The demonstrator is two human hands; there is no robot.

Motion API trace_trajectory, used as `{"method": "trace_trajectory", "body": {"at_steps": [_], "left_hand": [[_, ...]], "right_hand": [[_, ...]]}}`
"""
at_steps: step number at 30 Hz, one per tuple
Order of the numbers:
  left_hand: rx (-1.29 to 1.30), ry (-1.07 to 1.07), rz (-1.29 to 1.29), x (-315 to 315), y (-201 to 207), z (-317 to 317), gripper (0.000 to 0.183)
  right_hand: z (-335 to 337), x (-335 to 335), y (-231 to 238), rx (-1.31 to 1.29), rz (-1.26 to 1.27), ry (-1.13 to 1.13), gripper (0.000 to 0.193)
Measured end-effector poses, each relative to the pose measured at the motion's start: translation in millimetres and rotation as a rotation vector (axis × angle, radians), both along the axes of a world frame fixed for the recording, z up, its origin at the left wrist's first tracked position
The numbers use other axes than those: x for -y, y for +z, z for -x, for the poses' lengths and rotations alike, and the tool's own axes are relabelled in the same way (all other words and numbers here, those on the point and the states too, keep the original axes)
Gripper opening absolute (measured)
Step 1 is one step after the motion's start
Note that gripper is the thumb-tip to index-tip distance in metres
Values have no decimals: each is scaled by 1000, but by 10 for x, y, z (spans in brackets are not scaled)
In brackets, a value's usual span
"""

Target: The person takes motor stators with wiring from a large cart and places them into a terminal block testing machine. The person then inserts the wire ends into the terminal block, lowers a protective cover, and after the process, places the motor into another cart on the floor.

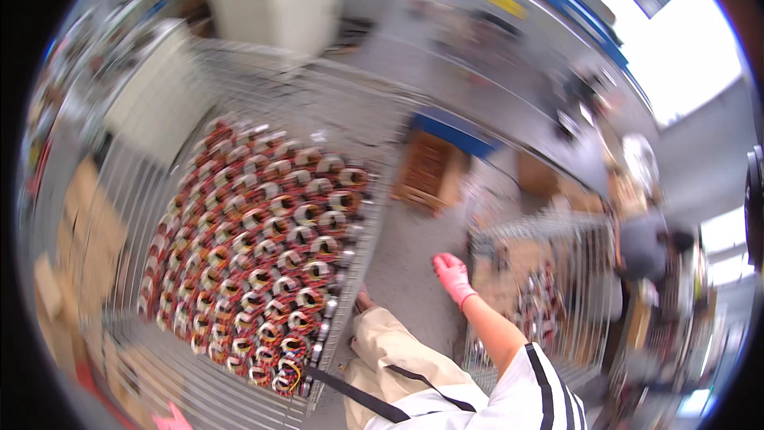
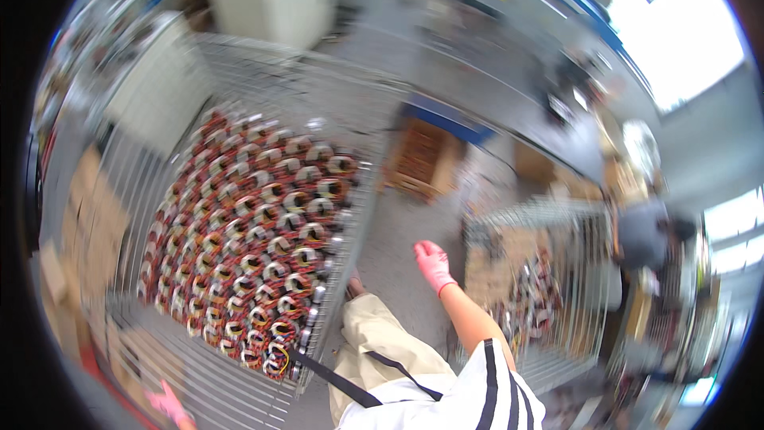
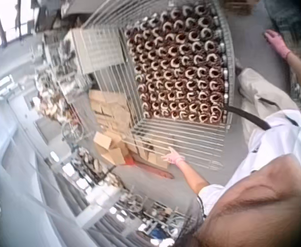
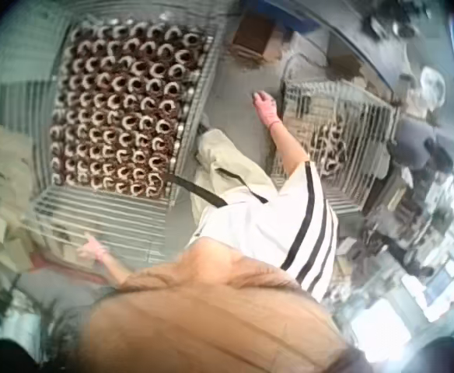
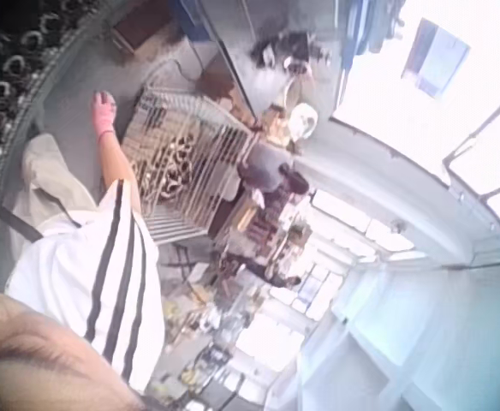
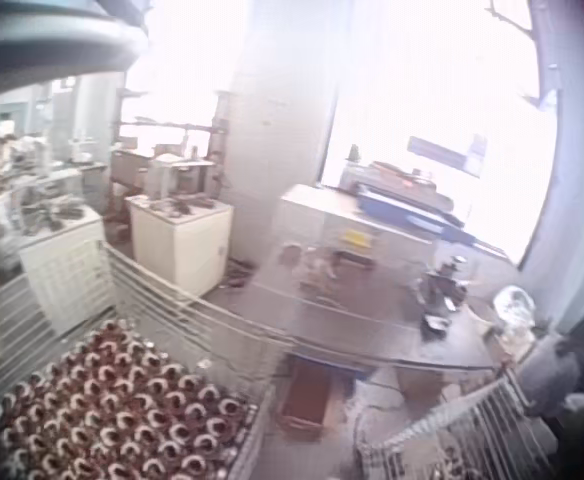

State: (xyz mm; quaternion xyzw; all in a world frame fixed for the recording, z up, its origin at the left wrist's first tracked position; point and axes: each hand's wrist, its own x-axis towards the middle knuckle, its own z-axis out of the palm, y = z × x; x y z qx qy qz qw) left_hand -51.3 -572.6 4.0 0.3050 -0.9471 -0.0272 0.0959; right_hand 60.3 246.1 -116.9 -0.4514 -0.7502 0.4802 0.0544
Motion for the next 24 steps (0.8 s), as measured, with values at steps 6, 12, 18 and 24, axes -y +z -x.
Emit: {"method": "trace_trajectory", "body": {"at_steps": [6,12,18,24], "left_hand": [[104,-652,1020,-2266,432,-217,84],[240,-1347,-651,-5849,-230,-613,73],[289,-1925,-618,-9281,-167,-1549,58],[165,-1956,-612,-11506,-1060,-2336,62]], "right_hand": [[-3606,-1416,128,25,-629,-938,24],[-5288,-1151,-394,27,17,-1321,24],[-5221,-1535,-1345,149,289,-940,34],[-4293,-2989,-2100,-247,657,-961,35]]}}
